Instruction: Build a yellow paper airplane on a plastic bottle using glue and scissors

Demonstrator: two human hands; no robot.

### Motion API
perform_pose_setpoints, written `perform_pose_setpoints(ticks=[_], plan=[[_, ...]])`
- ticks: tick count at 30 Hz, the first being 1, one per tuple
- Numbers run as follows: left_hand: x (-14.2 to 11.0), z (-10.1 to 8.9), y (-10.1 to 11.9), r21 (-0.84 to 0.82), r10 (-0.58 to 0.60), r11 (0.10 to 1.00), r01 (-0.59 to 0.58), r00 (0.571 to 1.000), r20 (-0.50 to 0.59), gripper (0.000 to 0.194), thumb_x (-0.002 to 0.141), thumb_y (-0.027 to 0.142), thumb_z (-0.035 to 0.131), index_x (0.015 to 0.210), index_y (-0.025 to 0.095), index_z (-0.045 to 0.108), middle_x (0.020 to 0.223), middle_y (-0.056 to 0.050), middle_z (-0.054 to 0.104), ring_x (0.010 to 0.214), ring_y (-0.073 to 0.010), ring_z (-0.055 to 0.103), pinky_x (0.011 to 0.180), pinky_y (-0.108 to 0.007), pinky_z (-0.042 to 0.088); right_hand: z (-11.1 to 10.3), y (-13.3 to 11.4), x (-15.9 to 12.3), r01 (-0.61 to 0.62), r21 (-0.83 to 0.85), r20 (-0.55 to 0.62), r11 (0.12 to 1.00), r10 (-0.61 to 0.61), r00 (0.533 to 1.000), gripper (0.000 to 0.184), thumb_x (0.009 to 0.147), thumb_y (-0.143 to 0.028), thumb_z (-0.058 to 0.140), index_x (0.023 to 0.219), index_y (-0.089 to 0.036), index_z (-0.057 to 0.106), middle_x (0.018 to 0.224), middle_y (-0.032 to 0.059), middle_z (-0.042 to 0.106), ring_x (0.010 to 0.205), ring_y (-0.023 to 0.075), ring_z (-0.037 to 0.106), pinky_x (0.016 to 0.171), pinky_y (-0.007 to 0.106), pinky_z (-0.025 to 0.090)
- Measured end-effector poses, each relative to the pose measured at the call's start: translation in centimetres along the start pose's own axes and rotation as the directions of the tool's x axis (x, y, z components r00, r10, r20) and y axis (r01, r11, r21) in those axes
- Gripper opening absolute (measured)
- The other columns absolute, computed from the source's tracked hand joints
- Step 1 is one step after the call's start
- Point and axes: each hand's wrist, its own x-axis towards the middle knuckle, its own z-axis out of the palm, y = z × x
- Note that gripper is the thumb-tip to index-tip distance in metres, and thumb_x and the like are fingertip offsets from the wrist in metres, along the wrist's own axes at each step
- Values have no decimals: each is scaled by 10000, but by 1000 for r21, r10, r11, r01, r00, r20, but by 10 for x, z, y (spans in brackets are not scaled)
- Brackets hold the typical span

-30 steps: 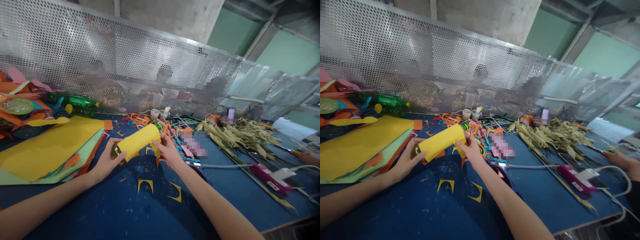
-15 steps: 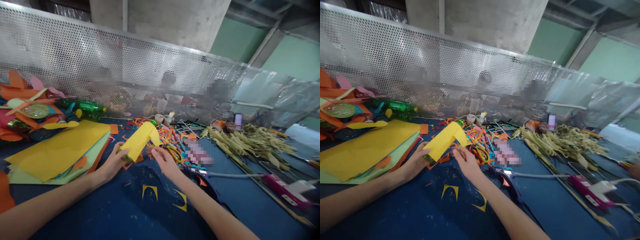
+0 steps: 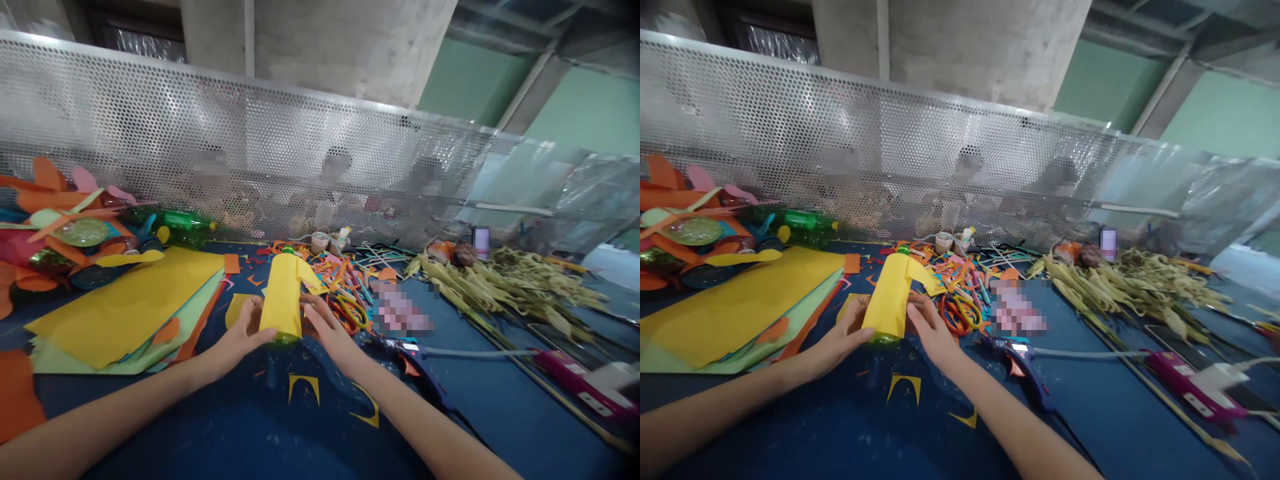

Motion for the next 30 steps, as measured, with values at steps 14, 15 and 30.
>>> perform_pose_setpoints(ticks=[14,15,30], plan=[[0,11,6,-196,-9,981,-3,998,-62,1132,658,184,729,1360,369,-140,1336,-116,376,1194,-297,428,975,-478,353,-7,6,-3,159,-200,296,967,-95,950,875,631,-259,758,1339,-291,245,1404,67,319,1263,214,349,1011,395,347],[0,11,7,-206,-14,979,2,998,-55,1169,647,183,737,1356,364,-176,1339,-119,374,1196,-300,426,976,-480,353,-6,8,-4,168,-244,298,955,-91,950,913,623,-252,762,1355,-288,217,1416,70,296,1273,218,334,1017,399,341],[27,-27,13,-425,-115,905,-22,949,-294,702,804,292,566,1349,387,133,1126,-16,588,906,-177,612,863,-349,441,-15,-5,-5,58,-135,247,989,-23,969,706,664,-186,673,1288,-310,366,1369,22,383,1189,211,439,979,375,360]])
